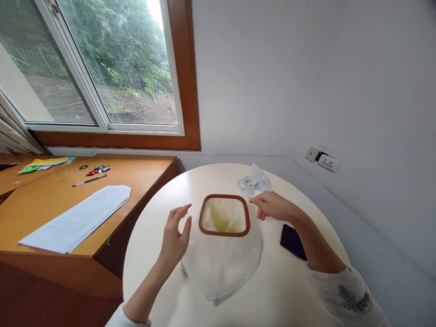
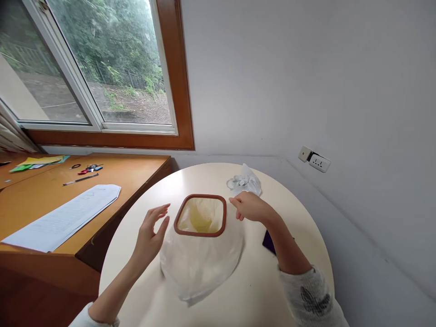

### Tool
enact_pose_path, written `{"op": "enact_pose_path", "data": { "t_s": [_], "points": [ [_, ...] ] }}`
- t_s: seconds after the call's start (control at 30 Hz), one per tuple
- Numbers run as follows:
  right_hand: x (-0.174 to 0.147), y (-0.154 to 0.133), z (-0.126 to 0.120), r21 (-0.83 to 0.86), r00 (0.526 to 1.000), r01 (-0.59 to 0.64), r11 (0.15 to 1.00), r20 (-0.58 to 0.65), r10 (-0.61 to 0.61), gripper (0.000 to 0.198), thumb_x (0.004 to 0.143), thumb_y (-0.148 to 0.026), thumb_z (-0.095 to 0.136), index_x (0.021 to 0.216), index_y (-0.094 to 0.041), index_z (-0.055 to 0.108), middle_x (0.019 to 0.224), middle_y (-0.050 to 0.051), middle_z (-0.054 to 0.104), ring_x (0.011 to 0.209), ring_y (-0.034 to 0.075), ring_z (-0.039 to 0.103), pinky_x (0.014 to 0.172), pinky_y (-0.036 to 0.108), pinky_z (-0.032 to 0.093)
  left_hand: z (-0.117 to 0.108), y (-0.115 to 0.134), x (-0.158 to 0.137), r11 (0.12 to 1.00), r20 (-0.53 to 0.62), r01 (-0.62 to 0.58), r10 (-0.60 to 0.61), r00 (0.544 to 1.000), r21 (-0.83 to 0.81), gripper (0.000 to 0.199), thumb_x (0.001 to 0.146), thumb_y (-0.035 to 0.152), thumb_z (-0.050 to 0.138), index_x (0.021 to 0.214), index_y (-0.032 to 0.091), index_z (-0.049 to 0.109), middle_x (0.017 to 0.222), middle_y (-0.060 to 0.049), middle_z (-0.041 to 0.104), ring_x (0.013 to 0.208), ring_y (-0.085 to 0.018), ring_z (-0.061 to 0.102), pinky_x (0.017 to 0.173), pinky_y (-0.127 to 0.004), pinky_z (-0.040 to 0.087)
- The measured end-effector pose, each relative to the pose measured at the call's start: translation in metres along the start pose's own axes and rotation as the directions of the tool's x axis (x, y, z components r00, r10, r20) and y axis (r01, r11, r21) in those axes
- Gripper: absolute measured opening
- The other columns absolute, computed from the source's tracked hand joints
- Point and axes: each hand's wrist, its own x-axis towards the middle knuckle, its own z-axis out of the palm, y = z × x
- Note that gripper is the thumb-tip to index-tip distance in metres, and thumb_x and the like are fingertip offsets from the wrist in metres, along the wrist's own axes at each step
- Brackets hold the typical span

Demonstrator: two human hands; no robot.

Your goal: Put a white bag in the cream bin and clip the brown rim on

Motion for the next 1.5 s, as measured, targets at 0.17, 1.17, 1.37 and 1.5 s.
{"op": "enact_pose_path", "data": {
  "t_s": [0.17, 1.17, 1.37, 1.5],
  "points": [
    [-0.03, -0.005, 0.004, -0.101, 0.959, 0.272, 0.957, -0.058, -0.279, 0.055, 0.077, -0.028, 0.056, 0.129, -0.033, 0.04, 0.14, 0.004, 0.035, 0.126, 0.025, 0.035, 0.098, 0.04, 0.036, -0.002, -0.007, -0.019, 0.948, 0.068, 0.198, -0.187, 0.98, -0.25, 0.027, 0.085, 0.034, 0.046, 0.108, 0.022, 0.049, 0.102, -0.007, 0.057, 0.097, -0.021, 0.056, 0.085, -0.038, 0.047],
    [-0.055, 0.089, -0.003, -0.241, 0.844, -0.093, 0.966, -0.533, -0.051, 0.02, 0.076, -0.042, 0.058, 0.075, -0.022, 0.058, 0.131, 0.007, 0.043, 0.118, 0.029, 0.042, 0.088, 0.044, 0.041, 0.042, -0.008, -0.043, 0.929, 0.326, 0.353, -0.302, 0.896, -0.111, 0.028, 0.084, 0.036, 0.041, 0.109, 0.025, 0.047, 0.125, -0.007, 0.045, 0.117, -0.027, 0.044, 0.084, -0.039, 0.045],
    [-0.055, 0.104, -0.021, -0.211, 0.84, -0.192, 0.959, -0.541, 0.049, 0.024, 0.075, -0.047, 0.055, 0.078, -0.023, 0.06, 0.133, 0.005, 0.04, 0.116, 0.028, 0.043, 0.084, 0.041, 0.043, 0.044, -0.001, -0.047, 0.924, 0.314, 0.36, -0.306, 0.899, -0.13, 0.024, 0.082, 0.033, 0.041, 0.104, 0.026, 0.049, 0.121, -0.006, 0.046, 0.113, -0.024, 0.046, 0.087, -0.038, 0.044],
    [-0.056, 0.109, -0.028, -0.219, 0.84, -0.234, 0.947, -0.536, 0.083, 0.025, 0.074, -0.046, 0.054, 0.08, -0.023, 0.061, 0.134, 0.005, 0.038, 0.116, 0.028, 0.043, 0.084, 0.04, 0.043, 0.046, -0.006, -0.047, 0.926, 0.335, 0.348, -0.284, 0.898, -0.145, 0.022, 0.082, 0.031, 0.041, 0.101, 0.025, 0.05, 0.12, -0.006, 0.046, 0.112, -0.023, 0.047, 0.09, -0.038, 0.042]
  ]
}}
